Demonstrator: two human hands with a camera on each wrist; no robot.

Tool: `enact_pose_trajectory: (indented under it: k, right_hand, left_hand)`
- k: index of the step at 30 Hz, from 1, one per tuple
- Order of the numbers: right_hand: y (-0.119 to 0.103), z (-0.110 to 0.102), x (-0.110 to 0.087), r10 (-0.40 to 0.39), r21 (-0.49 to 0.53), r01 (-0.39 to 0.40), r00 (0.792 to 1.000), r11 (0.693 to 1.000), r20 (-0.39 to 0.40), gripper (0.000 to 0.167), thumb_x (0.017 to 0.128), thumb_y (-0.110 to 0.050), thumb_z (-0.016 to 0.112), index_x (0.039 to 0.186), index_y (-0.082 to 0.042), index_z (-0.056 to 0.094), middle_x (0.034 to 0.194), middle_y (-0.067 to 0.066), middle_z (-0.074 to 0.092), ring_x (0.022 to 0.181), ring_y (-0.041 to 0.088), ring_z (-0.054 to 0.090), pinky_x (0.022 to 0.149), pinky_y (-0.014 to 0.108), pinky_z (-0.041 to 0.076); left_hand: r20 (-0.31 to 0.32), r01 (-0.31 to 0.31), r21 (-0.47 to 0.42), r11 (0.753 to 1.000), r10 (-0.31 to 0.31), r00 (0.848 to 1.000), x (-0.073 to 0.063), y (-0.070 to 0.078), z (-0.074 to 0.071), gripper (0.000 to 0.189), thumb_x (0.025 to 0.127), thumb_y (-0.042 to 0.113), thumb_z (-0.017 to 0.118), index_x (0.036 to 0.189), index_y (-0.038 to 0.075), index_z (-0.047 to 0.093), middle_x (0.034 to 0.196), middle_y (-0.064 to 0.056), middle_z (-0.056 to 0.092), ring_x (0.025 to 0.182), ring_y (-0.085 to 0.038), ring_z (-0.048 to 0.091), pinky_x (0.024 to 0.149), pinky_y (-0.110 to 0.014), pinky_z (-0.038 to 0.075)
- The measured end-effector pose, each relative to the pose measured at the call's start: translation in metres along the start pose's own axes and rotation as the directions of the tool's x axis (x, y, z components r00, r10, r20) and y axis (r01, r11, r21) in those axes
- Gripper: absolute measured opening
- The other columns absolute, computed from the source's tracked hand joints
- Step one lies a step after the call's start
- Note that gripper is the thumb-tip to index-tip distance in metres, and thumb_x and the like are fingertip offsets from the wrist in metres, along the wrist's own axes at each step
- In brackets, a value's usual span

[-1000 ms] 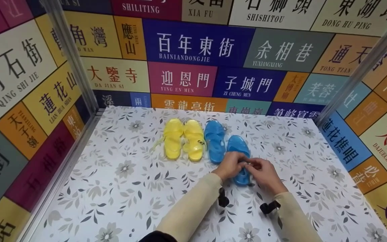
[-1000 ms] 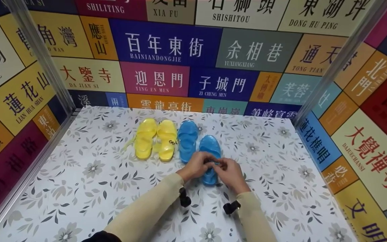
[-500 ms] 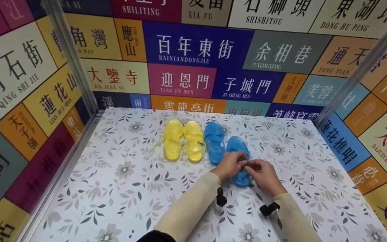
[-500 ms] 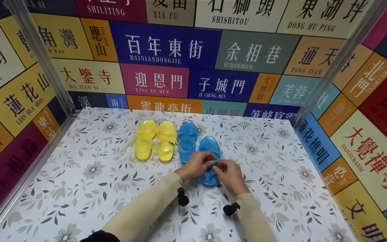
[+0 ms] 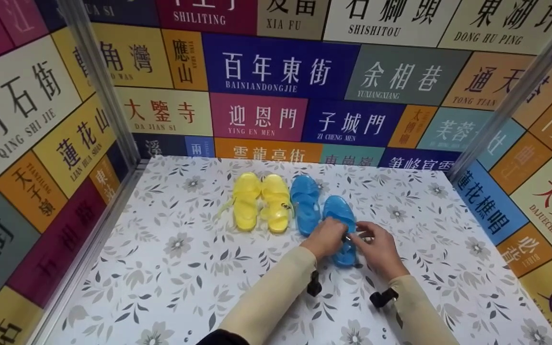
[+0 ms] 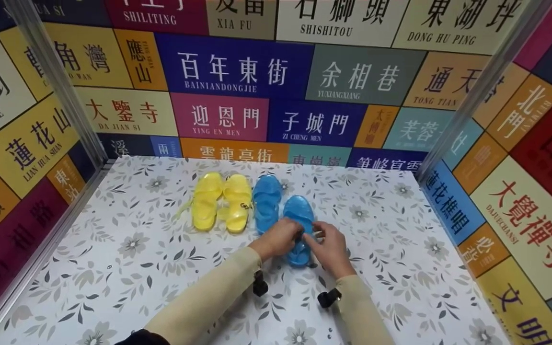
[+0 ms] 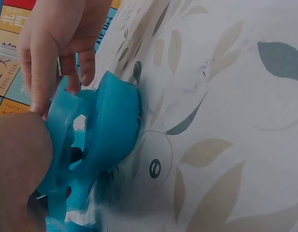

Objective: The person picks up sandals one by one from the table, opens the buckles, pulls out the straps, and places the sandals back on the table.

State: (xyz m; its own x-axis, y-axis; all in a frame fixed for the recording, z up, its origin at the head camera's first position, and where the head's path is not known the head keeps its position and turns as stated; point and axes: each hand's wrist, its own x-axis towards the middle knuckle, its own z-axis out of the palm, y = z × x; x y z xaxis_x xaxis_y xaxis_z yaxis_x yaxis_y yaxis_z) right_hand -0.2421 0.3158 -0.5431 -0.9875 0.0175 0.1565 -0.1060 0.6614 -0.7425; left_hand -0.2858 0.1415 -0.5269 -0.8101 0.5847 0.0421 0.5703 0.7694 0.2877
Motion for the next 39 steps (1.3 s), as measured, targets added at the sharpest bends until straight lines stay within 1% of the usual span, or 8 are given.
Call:
enact_pose_trajectory:
  k: [3, 8, 12, 18, 23, 27, 33, 39]
  right_hand:
    - [0.000, 0.003, 0.000, -0.045, -0.031, 0.046, 0.999, 0.998, 0.029, 0.039, 0.098, -0.024, 0.076, 0.131, -0.003, 0.071, 0.128, 0.014, 0.072, 0.116, 0.031, 0.068, 0.098, 0.048, 0.057]
    - [-0.002, 0.006, 0.003, -0.112, -0.082, 0.116, 0.992, 0.990, 0.049, 0.028, 0.095, -0.020, 0.080, 0.120, -0.007, 0.078, 0.117, 0.009, 0.077, 0.109, 0.029, 0.072, 0.093, 0.048, 0.059]
    - [-0.005, 0.005, 0.006, -0.118, -0.104, 0.124, 0.991, 0.987, 0.057, 0.021, 0.095, -0.018, 0.079, 0.114, -0.009, 0.081, 0.110, 0.006, 0.079, 0.104, 0.027, 0.072, 0.092, 0.048, 0.058]
    - [-0.008, 0.003, 0.011, -0.115, -0.108, 0.123, 0.990, 0.987, 0.081, 0.018, 0.095, -0.015, 0.078, 0.111, -0.010, 0.081, 0.108, 0.004, 0.079, 0.103, 0.025, 0.072, 0.093, 0.048, 0.058]
    - [-0.009, 0.003, 0.012, -0.181, -0.147, 0.192, 0.980, 0.970, 0.082, 0.018, 0.089, -0.010, 0.083, 0.107, -0.006, 0.082, 0.102, 0.006, 0.080, 0.098, 0.027, 0.074, 0.089, 0.048, 0.059]
    - [-0.010, 0.004, 0.013, -0.228, -0.188, 0.240, 0.970, 0.953, 0.080, 0.019, 0.085, -0.011, 0.087, 0.103, -0.009, 0.084, 0.097, 0.003, 0.078, 0.093, 0.025, 0.072, 0.085, 0.047, 0.059]
    - [-0.008, 0.004, 0.012, -0.271, -0.212, 0.275, 0.961, 0.938, 0.049, 0.015, 0.085, -0.012, 0.087, 0.099, -0.010, 0.085, 0.093, 0.002, 0.079, 0.089, 0.025, 0.073, 0.083, 0.047, 0.058]
    - [-0.007, 0.001, 0.010, -0.171, -0.164, 0.172, 0.985, 0.971, 0.016, 0.014, 0.090, -0.020, 0.083, 0.102, -0.012, 0.084, 0.095, -0.001, 0.080, 0.088, 0.018, 0.073, 0.082, 0.040, 0.058]
  left_hand:
    - [-0.016, -0.018, 0.058, 0.998, 0.019, 1.000, -0.001, 0.000, 0.001, 0.018, 0.102, 0.015, 0.067, 0.117, 0.015, 0.077, 0.116, -0.002, 0.074, 0.116, -0.020, 0.065, 0.103, -0.031, 0.052]
    - [-0.030, -0.018, 0.059, 0.998, 0.020, 0.999, 0.000, 0.001, 0.000, 0.017, 0.103, 0.014, 0.067, 0.115, 0.014, 0.079, 0.114, -0.003, 0.073, 0.113, -0.020, 0.065, 0.101, -0.031, 0.053]
    - [-0.034, -0.007, 0.052, 0.999, 0.009, 0.999, 0.000, 0.001, 0.000, 0.015, 0.102, 0.014, 0.067, 0.112, 0.013, 0.079, 0.111, -0.003, 0.073, 0.110, -0.019, 0.065, 0.099, -0.031, 0.053]
    - [-0.023, 0.017, 0.042, 0.999, -0.016, 1.000, 0.000, 0.000, -0.002, 0.015, 0.105, 0.018, 0.065, 0.114, 0.015, 0.076, 0.116, -0.002, 0.071, 0.115, -0.019, 0.063, 0.101, -0.032, 0.053]
    - [-0.037, -0.001, 0.071, 0.998, 0.004, 0.999, 0.000, -0.002, 0.000, 0.015, 0.105, 0.019, 0.065, 0.113, 0.014, 0.076, 0.115, -0.003, 0.071, 0.113, -0.021, 0.065, 0.099, -0.033, 0.054]
    - [-0.062, -0.012, 0.080, 0.997, 0.017, 0.998, 0.000, -0.003, 0.002, 0.013, 0.104, 0.017, 0.066, 0.109, 0.014, 0.078, 0.110, -0.004, 0.071, 0.108, -0.021, 0.065, 0.096, -0.033, 0.055]
    - [-0.042, 0.023, 0.025, 0.999, -0.022, 0.999, 0.000, -0.004, 0.005, 0.013, 0.104, 0.014, 0.064, 0.108, 0.015, 0.076, 0.111, -0.002, 0.068, 0.110, -0.019, 0.062, 0.098, -0.031, 0.053]
    - [-0.098, 0.033, -0.138, 0.990, -0.047, 0.994, 0.002, -0.004, 0.007, 0.017, 0.104, 0.013, 0.063, 0.105, 0.017, 0.080, 0.103, 0.003, 0.073, 0.101, -0.015, 0.065, 0.092, -0.028, 0.054]
